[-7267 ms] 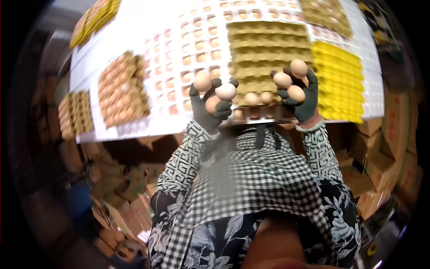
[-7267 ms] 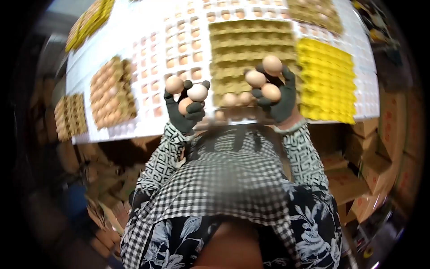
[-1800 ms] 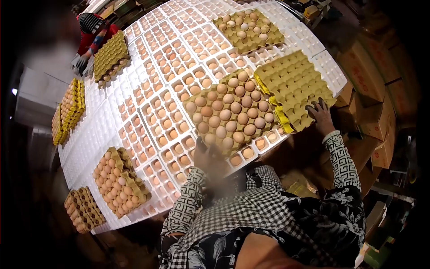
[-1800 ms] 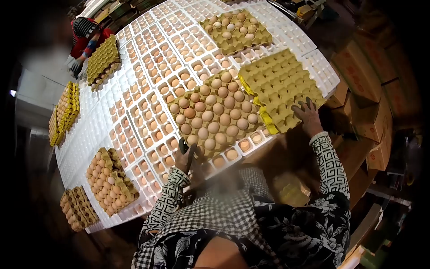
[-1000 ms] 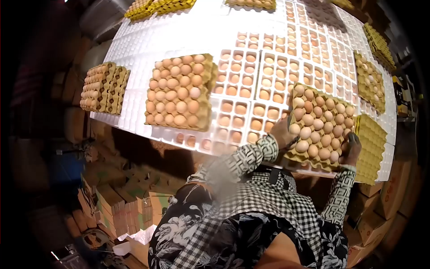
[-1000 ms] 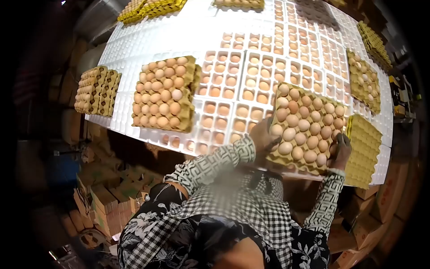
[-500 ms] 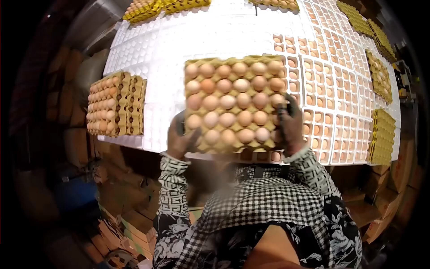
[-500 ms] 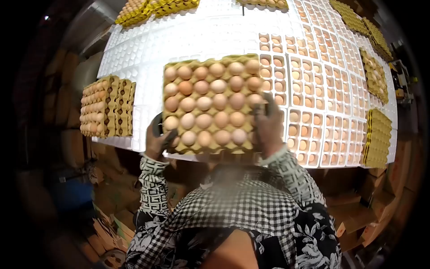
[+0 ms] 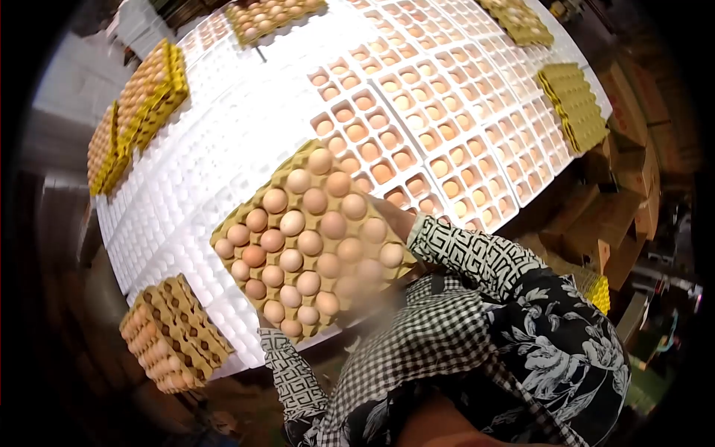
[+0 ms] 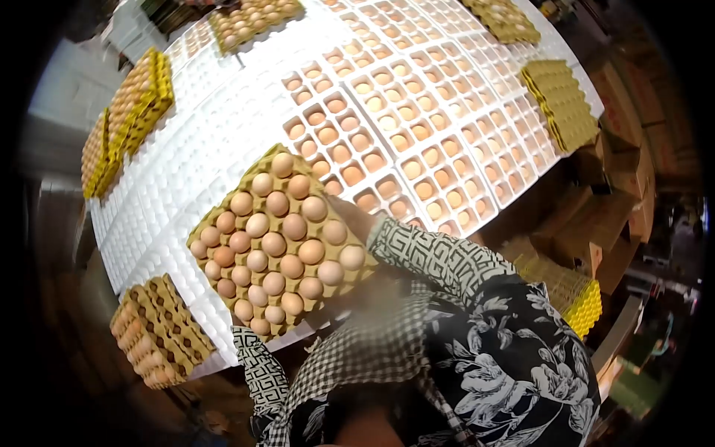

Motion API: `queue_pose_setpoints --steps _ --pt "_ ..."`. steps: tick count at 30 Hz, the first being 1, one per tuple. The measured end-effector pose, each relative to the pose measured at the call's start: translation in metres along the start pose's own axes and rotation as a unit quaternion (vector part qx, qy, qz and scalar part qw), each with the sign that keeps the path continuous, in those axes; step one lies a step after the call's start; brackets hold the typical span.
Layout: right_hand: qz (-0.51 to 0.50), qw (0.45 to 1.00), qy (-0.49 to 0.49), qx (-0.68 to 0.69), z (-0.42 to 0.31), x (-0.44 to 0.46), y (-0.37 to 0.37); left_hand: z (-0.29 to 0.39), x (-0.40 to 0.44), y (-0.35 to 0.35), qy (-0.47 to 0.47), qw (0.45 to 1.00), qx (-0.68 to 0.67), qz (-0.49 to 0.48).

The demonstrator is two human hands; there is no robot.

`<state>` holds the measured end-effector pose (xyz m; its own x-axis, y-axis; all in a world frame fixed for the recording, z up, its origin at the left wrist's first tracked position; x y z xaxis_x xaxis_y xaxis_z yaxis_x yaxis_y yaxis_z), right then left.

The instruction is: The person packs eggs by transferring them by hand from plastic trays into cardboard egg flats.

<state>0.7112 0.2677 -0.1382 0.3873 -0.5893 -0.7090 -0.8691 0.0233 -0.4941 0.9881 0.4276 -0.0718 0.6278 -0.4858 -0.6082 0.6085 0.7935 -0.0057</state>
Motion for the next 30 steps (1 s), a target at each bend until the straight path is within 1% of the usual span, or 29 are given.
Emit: queue_pose_setpoints --steps 5,9,12,14,17,20,22,25,27,28,29,30 --pt "-0.117 0.989 0.032 0.083 -0.022 -0.02 -0.029 0.015 -0.005 -0.014 -0.044 0.998 0.033 -0.003" --pt "-0.165 0.98 0.041 0.108 -0.04 -0.034 -0.025 0.013 -0.025 -0.033 -0.058 0.998 0.041 -0.001" --pt "-0.181 0.976 0.042 0.115 -0.053 -0.04 -0.006 0.0 -0.042 -0.054 -0.054 0.998 0.033 -0.011" --pt "-0.16 0.981 0.042 0.105 -0.068 -0.047 0.03 -0.018 -0.056 -0.077 -0.037 0.999 0.019 -0.019" --pt "-0.107 0.989 0.062 0.079 -0.102 -0.064 0.107 -0.056 -0.078 -0.126 0.014 0.998 -0.014 -0.056" --pt "-0.039 0.995 0.084 0.037 -0.143 -0.083 0.193 -0.103 -0.099 -0.185 0.093 0.989 -0.057 -0.103" --pt "-0.002 0.996 0.088 0.003 -0.162 -0.092 0.238 -0.134 -0.108 -0.227 0.154 0.974 -0.091 -0.14" --pt "0.03 0.995 0.084 -0.051 -0.18 -0.095 0.283 -0.161 -0.112 -0.274 0.208 0.954 -0.126 -0.177" --pt "0.04 0.991 0.08 -0.102 -0.186 -0.093 0.302 -0.168 -0.108 -0.291 0.22 0.951 -0.129 -0.173" --pt "0.042 0.986 0.085 -0.135 -0.194 -0.092 0.307 -0.165 -0.102 -0.295 0.21 0.958 -0.116 -0.16" --pt "0.041 0.979 0.095 -0.173 -0.201 -0.086 0.308 -0.165 -0.088 -0.298 0.164 0.981 -0.07 -0.073" --pt "0.048 0.968 0.121 -0.214 -0.214 -0.083 0.308 -0.144 -0.058 -0.297 -0.129 0.97 0.135 -0.156"
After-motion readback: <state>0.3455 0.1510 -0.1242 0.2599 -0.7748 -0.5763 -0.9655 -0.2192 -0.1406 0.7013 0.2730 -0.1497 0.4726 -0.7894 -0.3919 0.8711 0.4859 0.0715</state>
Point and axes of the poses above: each hand's wrist, its own x-axis towards the middle knuckle, its own y-axis out of the back of the hand, z = x × y, the point moved 8 cm from there along x, towards the middle knuckle, and after that the axes turned 15 degrees about z, right-handed, at the moved point
